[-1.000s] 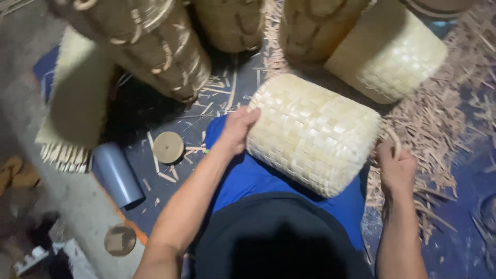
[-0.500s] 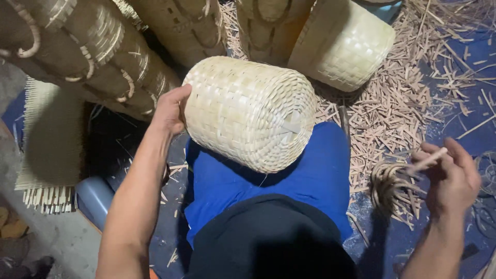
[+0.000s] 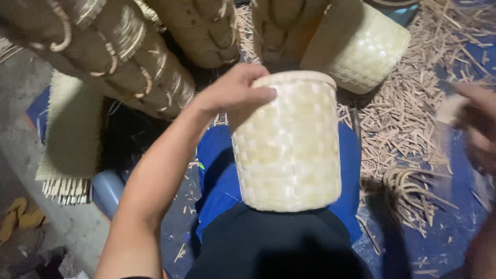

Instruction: The person sits on the floor with a woven bamboo basket on their lap and attaches a curved bamboo handle. They insert the handle ends through gaps in the woven wall, press them into place, rotate the basket to work from different sides, and check the fit of the handle.

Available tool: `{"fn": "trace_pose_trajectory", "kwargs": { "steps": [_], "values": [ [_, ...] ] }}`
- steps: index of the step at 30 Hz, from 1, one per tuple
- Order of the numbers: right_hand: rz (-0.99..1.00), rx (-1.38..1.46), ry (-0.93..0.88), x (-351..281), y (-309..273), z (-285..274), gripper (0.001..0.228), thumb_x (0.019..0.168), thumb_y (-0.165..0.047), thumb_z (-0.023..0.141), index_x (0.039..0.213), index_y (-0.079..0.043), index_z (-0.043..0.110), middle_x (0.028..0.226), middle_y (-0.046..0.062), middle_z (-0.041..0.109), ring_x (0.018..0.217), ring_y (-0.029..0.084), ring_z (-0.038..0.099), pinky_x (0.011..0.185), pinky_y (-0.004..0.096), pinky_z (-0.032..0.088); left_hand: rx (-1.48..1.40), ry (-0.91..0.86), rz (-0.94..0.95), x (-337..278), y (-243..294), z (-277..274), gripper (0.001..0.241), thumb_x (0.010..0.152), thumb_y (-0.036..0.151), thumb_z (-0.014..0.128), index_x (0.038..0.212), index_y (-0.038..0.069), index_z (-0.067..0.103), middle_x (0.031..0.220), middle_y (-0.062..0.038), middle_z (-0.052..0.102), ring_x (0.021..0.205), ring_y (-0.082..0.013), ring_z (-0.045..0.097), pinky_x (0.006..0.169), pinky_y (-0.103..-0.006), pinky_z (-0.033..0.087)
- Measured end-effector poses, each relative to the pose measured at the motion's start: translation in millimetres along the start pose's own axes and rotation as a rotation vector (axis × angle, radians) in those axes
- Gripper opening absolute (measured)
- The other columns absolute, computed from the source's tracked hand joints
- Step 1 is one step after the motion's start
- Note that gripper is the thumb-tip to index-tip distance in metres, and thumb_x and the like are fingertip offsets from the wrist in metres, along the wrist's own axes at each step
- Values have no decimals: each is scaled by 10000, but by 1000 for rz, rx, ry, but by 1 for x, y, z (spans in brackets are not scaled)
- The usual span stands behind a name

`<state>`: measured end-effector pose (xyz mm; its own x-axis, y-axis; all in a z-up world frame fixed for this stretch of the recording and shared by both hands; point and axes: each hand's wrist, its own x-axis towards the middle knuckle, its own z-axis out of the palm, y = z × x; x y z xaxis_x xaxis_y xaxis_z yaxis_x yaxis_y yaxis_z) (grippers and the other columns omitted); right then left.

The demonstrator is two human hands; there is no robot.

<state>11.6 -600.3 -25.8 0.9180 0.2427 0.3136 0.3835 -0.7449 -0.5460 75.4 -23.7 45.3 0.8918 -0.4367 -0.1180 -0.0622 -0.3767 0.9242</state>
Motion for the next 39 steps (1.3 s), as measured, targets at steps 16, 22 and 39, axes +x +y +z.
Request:
{"fn": "trace_pose_trajectory", "kwargs": {
  "steps": [16,22,39],
  "values": [
    [-376,304,-349,145,-241,80,173,970,-151,750,1117,-61,740,961,39,725,858,128,682,730,260,551,-17,-175,172,-24,44,30,366,916,289,737,1170,43,641,1011,-49,744,940,-91,668,821,-276,554],
    [-70,522,-429,138,-238,88,185,991,-156,707,1109,-13,700,895,25,715,785,72,658,655,239,541,-26,-215,274,-20,39,31,467,913,334,778,1240,45,609,1110,-68,728,1049,-115,663,904,-288,550],
    [9,481,-458,139,-235,100,203,1040,-142,660,1189,-50,764,915,52,755,767,89,663,624,239,532,94,-132,346,-23,32,34,545,927,461,780,1242,46,621,1091,-86,736,1039,-172,704,895,-326,559]
  ]
}}
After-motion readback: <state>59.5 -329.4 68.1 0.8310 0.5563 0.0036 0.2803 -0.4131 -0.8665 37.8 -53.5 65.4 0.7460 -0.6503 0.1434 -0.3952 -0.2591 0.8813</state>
